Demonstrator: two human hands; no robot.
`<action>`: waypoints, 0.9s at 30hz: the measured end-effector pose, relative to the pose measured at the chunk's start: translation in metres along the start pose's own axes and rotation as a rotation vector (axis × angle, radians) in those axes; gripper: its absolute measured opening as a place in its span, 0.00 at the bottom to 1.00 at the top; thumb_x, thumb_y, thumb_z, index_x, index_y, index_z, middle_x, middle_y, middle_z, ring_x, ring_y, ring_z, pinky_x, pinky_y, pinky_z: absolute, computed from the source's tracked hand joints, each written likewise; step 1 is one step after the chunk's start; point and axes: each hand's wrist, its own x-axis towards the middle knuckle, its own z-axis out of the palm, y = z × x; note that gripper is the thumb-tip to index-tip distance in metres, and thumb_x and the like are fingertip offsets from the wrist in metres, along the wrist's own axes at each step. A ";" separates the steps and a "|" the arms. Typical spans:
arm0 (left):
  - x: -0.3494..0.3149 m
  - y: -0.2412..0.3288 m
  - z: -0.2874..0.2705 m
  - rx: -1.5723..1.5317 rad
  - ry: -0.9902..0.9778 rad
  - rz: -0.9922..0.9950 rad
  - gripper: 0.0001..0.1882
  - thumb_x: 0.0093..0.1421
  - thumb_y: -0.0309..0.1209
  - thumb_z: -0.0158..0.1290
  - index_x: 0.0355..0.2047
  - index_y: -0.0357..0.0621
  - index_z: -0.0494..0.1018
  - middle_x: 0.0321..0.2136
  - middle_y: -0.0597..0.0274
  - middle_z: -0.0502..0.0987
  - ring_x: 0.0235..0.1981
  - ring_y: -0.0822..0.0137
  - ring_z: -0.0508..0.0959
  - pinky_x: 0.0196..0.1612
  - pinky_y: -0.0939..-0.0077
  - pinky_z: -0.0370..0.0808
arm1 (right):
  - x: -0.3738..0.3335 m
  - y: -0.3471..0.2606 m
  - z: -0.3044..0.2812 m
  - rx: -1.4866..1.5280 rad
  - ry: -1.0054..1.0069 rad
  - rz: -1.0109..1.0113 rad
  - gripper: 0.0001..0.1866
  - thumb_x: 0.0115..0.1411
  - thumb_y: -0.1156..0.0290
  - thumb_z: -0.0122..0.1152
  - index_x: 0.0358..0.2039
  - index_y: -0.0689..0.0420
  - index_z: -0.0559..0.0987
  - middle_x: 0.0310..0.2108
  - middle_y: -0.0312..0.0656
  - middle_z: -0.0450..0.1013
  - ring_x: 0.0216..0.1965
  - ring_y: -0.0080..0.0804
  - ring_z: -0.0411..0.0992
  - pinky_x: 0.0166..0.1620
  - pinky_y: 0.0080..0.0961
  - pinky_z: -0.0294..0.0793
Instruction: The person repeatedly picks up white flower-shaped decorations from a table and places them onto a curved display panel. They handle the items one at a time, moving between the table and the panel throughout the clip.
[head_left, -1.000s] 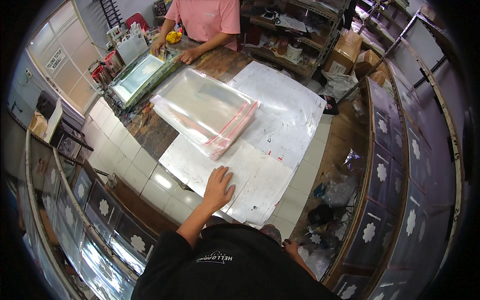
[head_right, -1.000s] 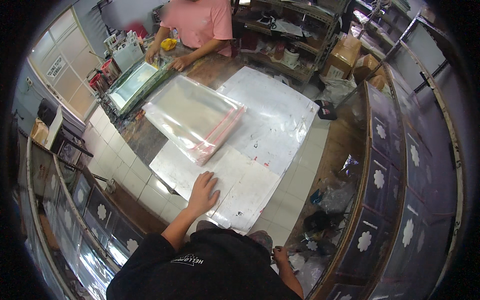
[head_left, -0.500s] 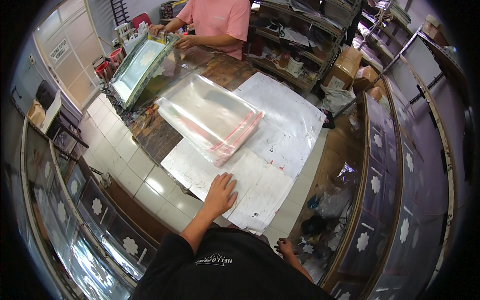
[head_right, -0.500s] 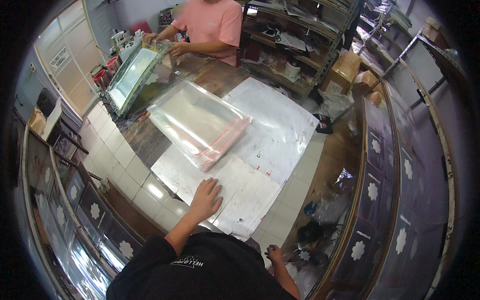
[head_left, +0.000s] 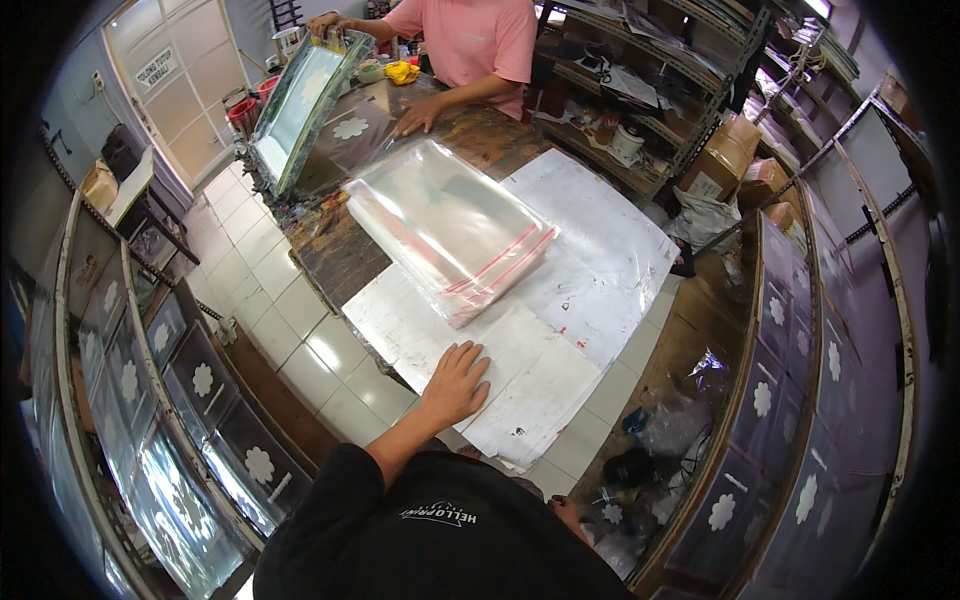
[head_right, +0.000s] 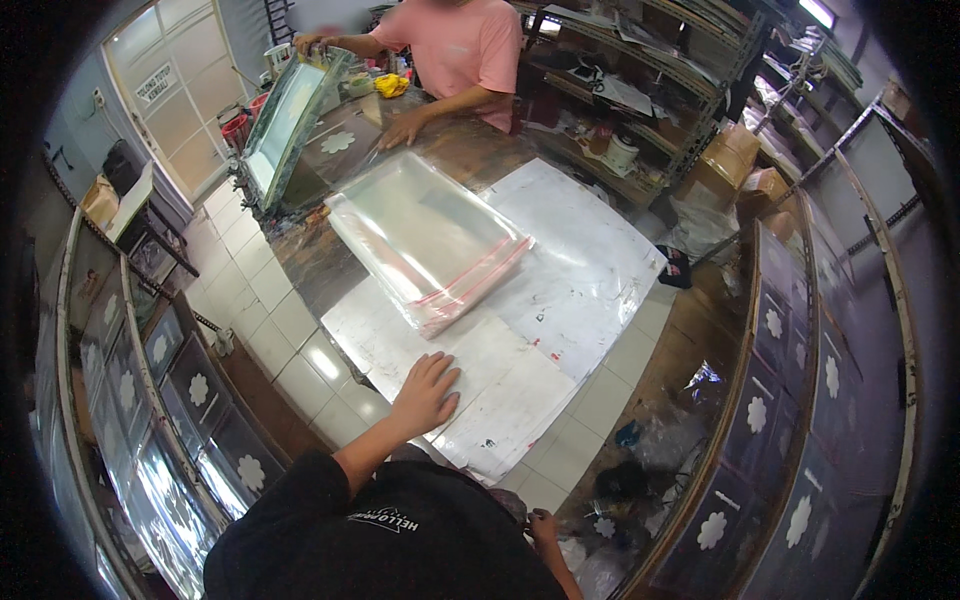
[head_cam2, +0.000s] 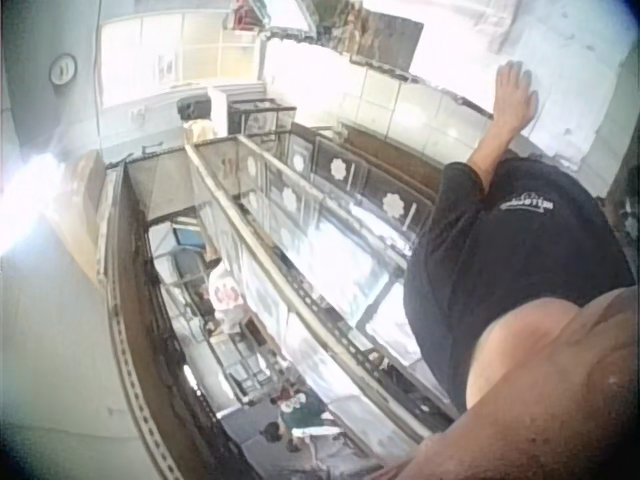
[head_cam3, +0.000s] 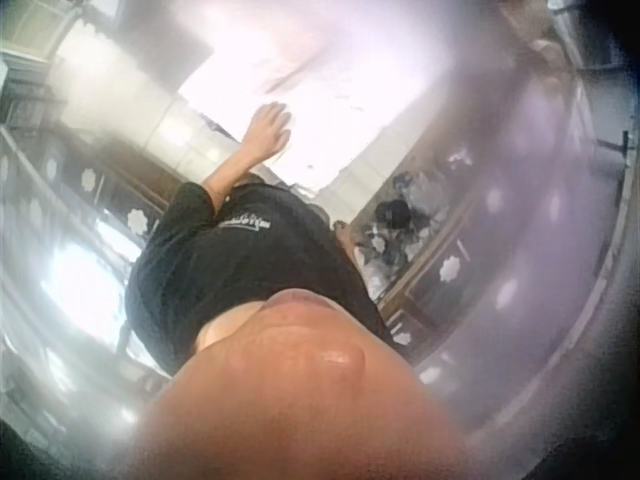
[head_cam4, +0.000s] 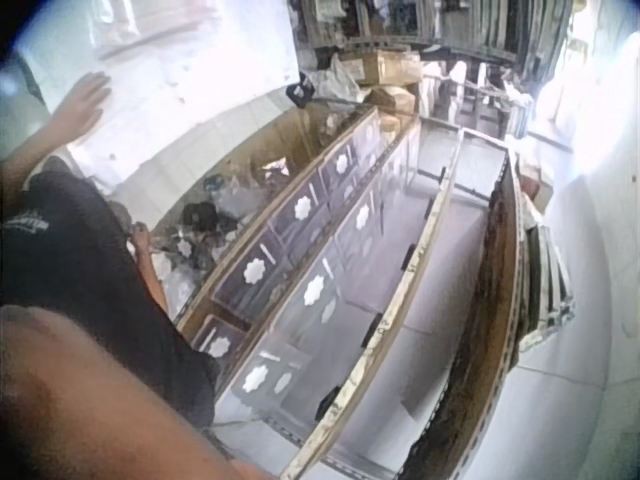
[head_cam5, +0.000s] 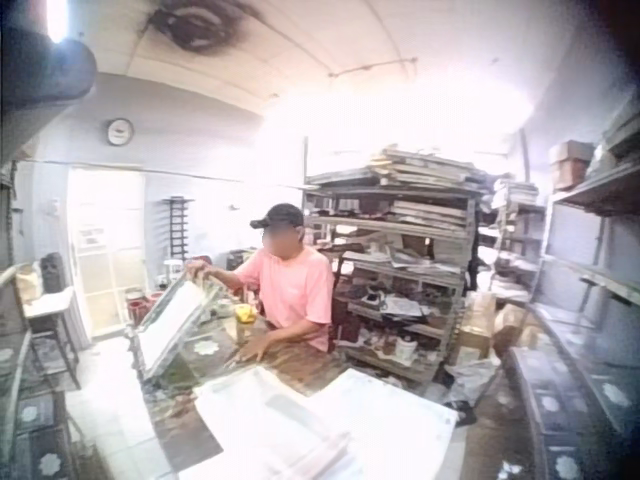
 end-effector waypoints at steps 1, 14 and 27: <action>0.000 0.000 -0.001 -0.006 0.003 -0.005 0.23 0.55 0.32 0.59 0.51 0.38 0.72 0.57 0.45 0.68 0.62 0.46 0.65 0.66 0.49 0.61 | -0.001 -0.001 -0.001 0.001 -0.010 0.005 0.22 0.63 0.71 0.58 0.56 0.64 0.71 0.43 0.52 0.75 0.35 0.40 0.81 0.33 0.33 0.81; 0.040 -0.012 -0.039 -0.230 0.492 -0.210 0.21 0.55 0.24 0.59 0.50 0.36 0.73 0.47 0.44 0.75 0.51 0.46 0.74 0.55 0.60 0.71 | 0.059 0.028 -0.036 0.213 0.043 0.001 0.22 0.63 0.70 0.57 0.57 0.63 0.71 0.44 0.50 0.75 0.37 0.42 0.81 0.35 0.34 0.79; 0.187 -0.140 -0.073 0.640 0.005 -0.060 0.20 0.53 0.28 0.58 0.48 0.43 0.72 0.48 0.50 0.72 0.52 0.52 0.72 0.58 0.50 0.63 | 0.041 0.080 -0.001 0.243 0.082 0.040 0.21 0.64 0.69 0.57 0.56 0.63 0.72 0.43 0.48 0.76 0.37 0.38 0.79 0.37 0.32 0.80</action>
